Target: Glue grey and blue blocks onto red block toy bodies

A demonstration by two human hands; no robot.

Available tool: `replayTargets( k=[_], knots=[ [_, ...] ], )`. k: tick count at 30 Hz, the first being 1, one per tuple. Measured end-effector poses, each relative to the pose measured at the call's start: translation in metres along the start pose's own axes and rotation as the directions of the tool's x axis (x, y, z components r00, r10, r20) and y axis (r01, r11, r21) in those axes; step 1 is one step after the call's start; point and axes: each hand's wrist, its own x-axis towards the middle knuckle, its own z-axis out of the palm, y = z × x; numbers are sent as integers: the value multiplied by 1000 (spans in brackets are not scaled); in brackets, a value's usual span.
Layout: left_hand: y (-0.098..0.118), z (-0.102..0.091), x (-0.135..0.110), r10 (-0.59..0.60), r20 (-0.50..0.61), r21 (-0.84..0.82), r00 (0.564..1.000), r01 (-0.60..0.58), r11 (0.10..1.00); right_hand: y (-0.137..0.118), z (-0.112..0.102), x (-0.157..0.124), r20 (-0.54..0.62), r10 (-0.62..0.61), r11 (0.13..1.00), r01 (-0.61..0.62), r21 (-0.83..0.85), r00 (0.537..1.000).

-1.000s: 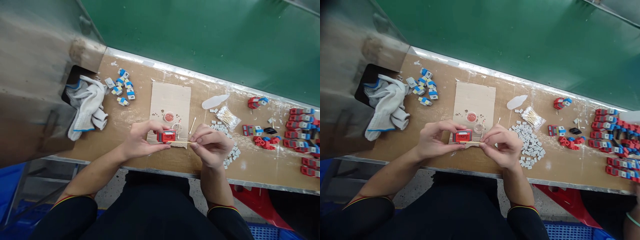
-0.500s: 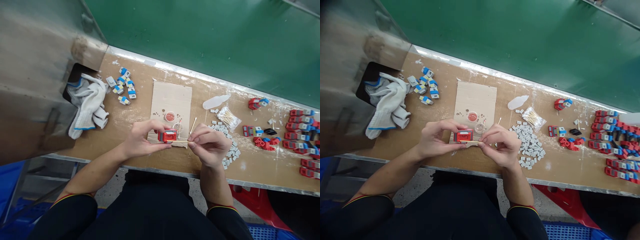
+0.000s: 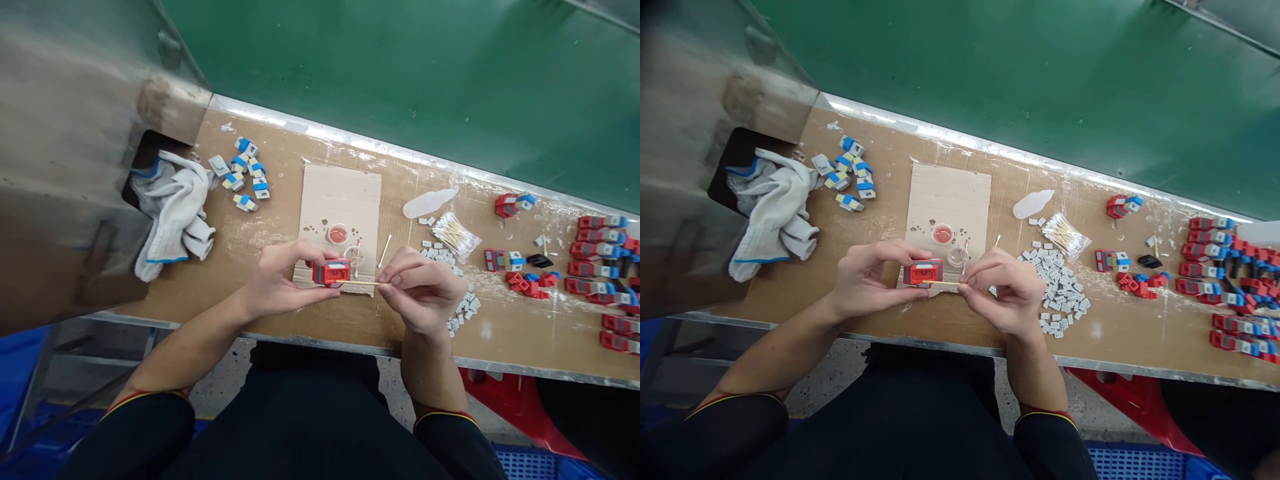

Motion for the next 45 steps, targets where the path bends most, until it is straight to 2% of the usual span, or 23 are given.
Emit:
replayTargets(
  k=[16,28,37,45],
  knots=[
    [0,-1,0,1,2,-7,1000,-1,1000,0,0,1,17,-27,999,26,38,999],
    [1,-1,1,6,-3,-7,1000,-6,1000,-1,-5,2,-4,-13,999,13,-29,1000],
    [1,-1,1,4,5,1,1000,-4,1000,-1,-1,-1,34,-16,999,14,41,999],
    [-1,-1,0,3,-11,-4,1000,-3,1000,-1,-6,-1,28,-4,1000,3,16,1000]
  ],
)
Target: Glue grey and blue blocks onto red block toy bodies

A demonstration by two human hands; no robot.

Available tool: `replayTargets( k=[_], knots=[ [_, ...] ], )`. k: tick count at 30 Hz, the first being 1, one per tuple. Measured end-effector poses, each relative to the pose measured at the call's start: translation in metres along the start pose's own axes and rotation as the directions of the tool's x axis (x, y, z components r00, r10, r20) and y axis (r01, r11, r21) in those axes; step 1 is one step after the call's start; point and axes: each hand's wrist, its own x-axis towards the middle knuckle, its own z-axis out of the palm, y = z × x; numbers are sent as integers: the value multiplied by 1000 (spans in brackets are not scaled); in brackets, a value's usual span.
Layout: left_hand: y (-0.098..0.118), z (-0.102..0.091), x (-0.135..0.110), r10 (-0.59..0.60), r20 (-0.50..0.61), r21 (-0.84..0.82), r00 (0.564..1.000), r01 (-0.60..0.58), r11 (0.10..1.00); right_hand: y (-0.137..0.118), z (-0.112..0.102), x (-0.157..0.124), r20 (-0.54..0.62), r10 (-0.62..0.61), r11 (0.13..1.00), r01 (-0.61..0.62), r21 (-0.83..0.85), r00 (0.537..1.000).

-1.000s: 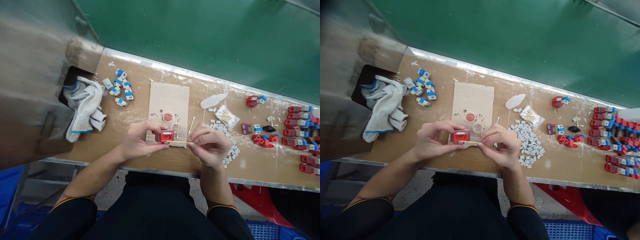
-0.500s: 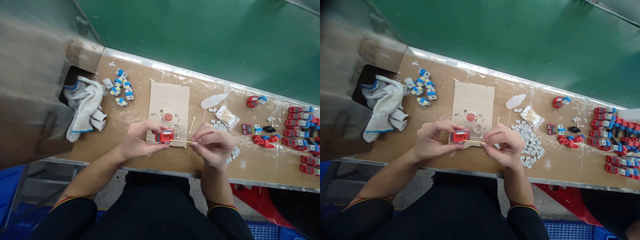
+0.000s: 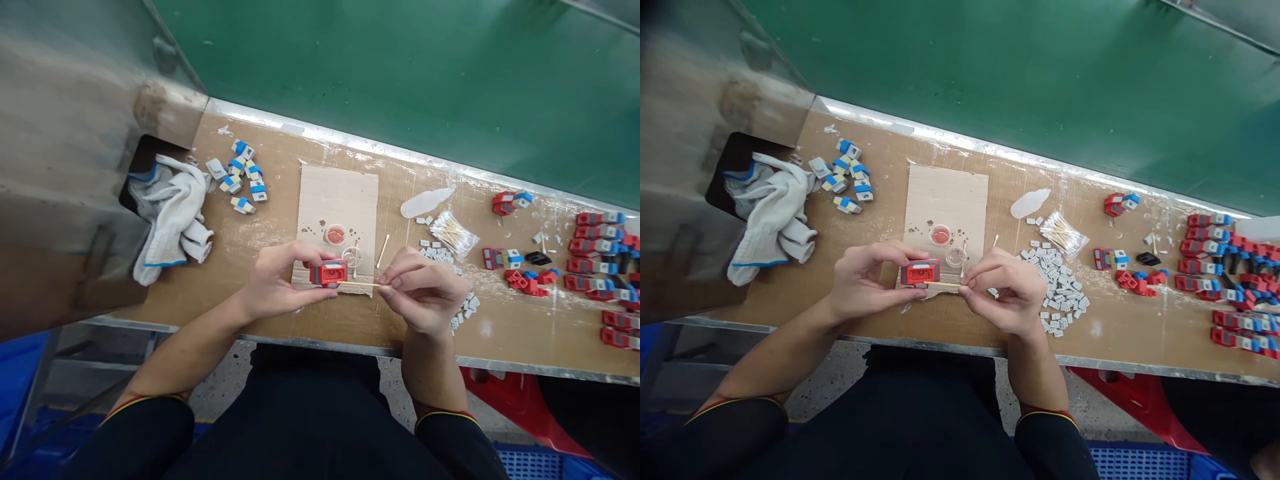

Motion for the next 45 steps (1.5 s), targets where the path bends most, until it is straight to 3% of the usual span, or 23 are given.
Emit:
replayTargets(
  k=[8,12,15,17,19,23,27,30,32,34,36,38,40,42,45],
  knots=[
    [1,-1,0,0,9,6,1000,0,1000,1,-3,0,-23,-1,1000,1,-7,1000],
    [0,-1,0,-11,0,-9,1000,11,1000,3,-14,-3,-141,-6,1000,6,1,990],
    [-1,-2,0,-25,-24,-48,999,24,999,5,-24,-3,-203,-19,995,0,-95,979],
    [-2,-5,1,-40,-75,-97,996,33,995,7,-28,-1,-126,6,979,-32,-200,992],
    [-3,-12,4,-75,-151,-165,986,50,985,10,-28,1,27,65,953,-54,-299,998],
    [-12,-36,11,-168,-317,-278,933,78,957,18,-20,2,273,115,900,16,-435,955],
    [-36,-65,13,-161,-393,-372,906,4,928,25,-17,-1,380,214,859,12,-511,900],
    [-52,-84,11,-170,-429,-379,887,-6,925,24,-26,-2,412,277,874,-50,-483,868],
    [-55,-93,8,-169,-463,-368,870,-15,930,21,-36,-1,358,273,898,-103,-428,893],
    [-49,-97,3,-155,-520,-336,840,-34,941,18,-45,0,196,221,922,-139,-360,955],
    [-36,-93,-4,-163,-595,-307,787,-35,951,13,-51,3,-5,140,944,-135,-301,990],
    [-19,-81,-15,-233,-644,-328,728,12,945,8,-52,9,-88,82,956,-103,-274,993],
    [-2,-65,-27,-277,-643,-350,714,48,936,4,-46,22,6,71,953,-66,-297,997],
    [14,-49,-38,-306,-608,-355,733,93,930,2,-30,41,197,76,933,0,-360,977],
    [34,-32,-49,-285,-558,-352,780,89,932,8,16,78,515,68,889,182,-420,854]
  ],
)
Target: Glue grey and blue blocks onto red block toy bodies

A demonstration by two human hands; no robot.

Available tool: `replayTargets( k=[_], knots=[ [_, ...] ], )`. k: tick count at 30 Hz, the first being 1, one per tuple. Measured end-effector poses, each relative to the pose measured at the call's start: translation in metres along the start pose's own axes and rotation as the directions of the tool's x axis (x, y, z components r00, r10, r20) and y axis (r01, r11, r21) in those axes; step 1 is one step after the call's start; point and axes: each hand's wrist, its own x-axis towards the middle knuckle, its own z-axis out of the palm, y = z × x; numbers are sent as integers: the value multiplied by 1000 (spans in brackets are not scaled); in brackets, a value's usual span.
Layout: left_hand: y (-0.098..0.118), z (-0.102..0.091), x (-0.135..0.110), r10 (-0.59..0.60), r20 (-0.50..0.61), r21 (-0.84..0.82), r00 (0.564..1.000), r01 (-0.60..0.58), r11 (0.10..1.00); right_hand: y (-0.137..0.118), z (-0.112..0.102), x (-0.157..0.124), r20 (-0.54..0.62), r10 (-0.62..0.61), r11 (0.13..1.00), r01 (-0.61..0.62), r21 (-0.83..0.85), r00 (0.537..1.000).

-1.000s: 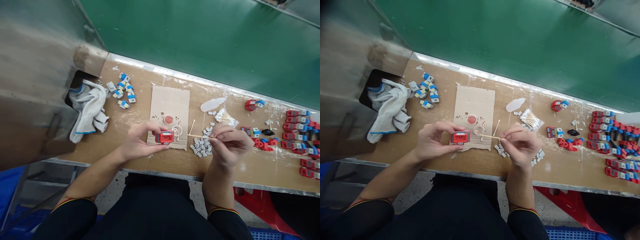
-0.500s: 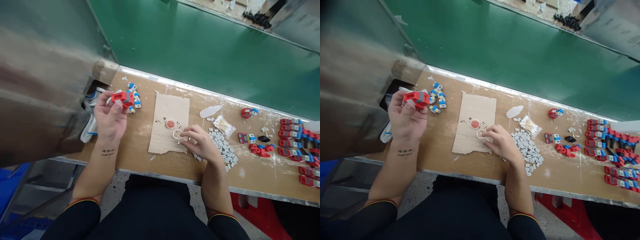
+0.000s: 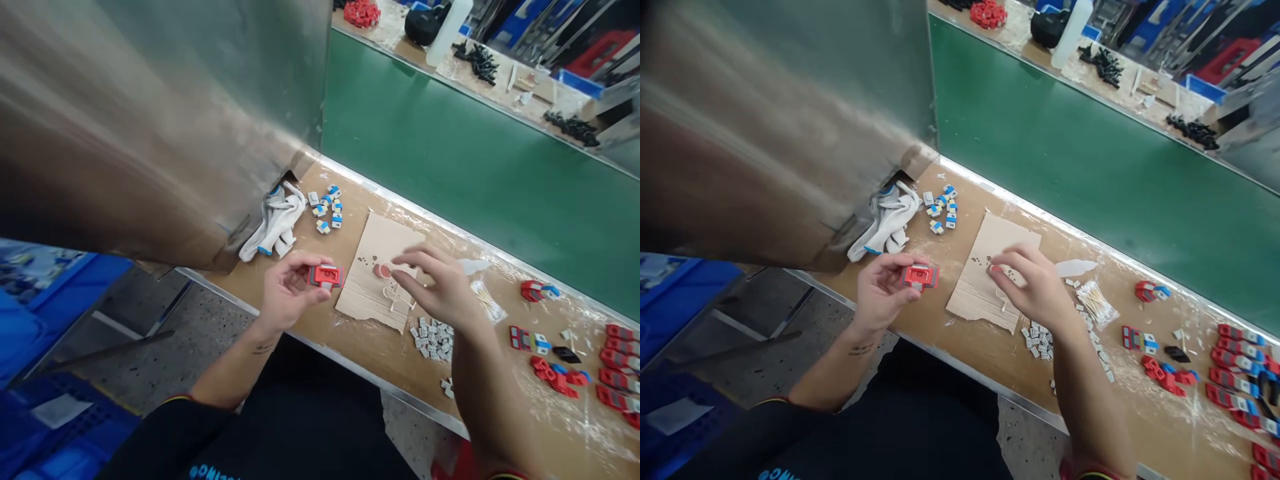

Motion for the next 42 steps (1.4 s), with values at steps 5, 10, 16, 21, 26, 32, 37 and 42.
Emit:
replayTargets(
  k=[5,10,16,21,26,32,37,42],
  knots=[
    [22,5,-19,78,36,-37,996,-77,996,-17,59,93,558,104,911,146,-386,823],
    [39,-3,-31,112,73,-34,991,-110,993,-29,96,128,604,245,827,162,-539,759],
    [46,-5,-37,119,115,-77,986,-111,991,-35,105,134,563,312,799,110,-592,765],
    [49,1,-39,125,142,-77,982,-115,990,-39,111,140,537,337,796,70,-601,773],
    [53,-1,-42,148,154,-50,977,-142,989,-40,88,133,538,321,814,63,-577,779],
    [52,5,-40,125,181,-77,976,-113,991,-33,-5,58,0,26,990,-25,-137,1000],
    [47,19,-36,120,275,-143,954,-82,986,-37,-46,-26,-516,123,947,55,317,848],
    [44,38,-33,91,366,-144,926,-40,989,-32,-42,-68,-599,198,865,149,479,776]
  ],
)
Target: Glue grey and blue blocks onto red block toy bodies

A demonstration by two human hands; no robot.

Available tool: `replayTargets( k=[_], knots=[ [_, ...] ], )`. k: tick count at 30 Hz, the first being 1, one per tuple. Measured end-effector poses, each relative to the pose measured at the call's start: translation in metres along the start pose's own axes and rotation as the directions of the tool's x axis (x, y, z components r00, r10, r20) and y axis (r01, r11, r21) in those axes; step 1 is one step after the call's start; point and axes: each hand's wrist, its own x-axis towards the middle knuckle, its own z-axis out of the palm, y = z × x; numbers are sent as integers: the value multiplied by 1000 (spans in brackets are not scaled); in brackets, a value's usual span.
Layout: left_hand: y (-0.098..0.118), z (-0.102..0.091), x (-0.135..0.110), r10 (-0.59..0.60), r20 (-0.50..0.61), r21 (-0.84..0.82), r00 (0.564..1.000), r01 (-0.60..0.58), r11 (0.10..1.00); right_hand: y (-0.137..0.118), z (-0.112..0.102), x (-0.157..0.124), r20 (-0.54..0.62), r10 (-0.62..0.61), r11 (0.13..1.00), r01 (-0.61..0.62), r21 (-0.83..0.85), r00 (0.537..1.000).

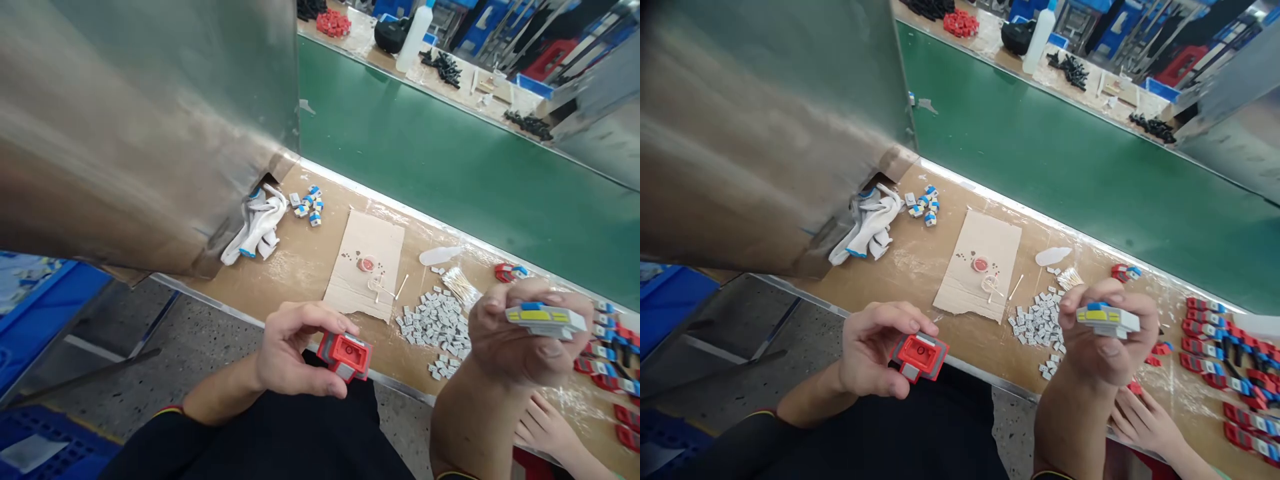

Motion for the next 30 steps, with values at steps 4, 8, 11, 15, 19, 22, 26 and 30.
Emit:
replayTargets(
  k=[4,8,11,15,19,22,26,30],
  knots=[
    [-2,11,5,-33,52,-17,998,34,999,10,-4,-11,-28,27,993,-23,117,999],
    [-13,12,19,-103,74,-52,992,107,993,19,0,-11,-65,42,974,-27,225,997],
    [-33,8,44,-173,31,-57,984,175,983,23,7,-7,-64,83,955,-61,290,994],
    [-59,9,84,-304,70,-190,950,312,931,29,19,-5,-59,109,943,-84,323,992],
    [-74,14,98,-368,201,-336,908,417,844,35,25,-11,-49,107,943,-86,322,993],
    [-82,14,91,-408,206,-407,889,458,790,41,26,-20,-35,156,937,-137,322,987],
    [-87,13,79,-475,219,-445,853,520,729,48,26,-29,-29,208,933,-189,306,978],
    [-86,14,75,-526,207,-457,825,557,693,51,24,-33,-15,282,921,-266,283,959]
  ],
)
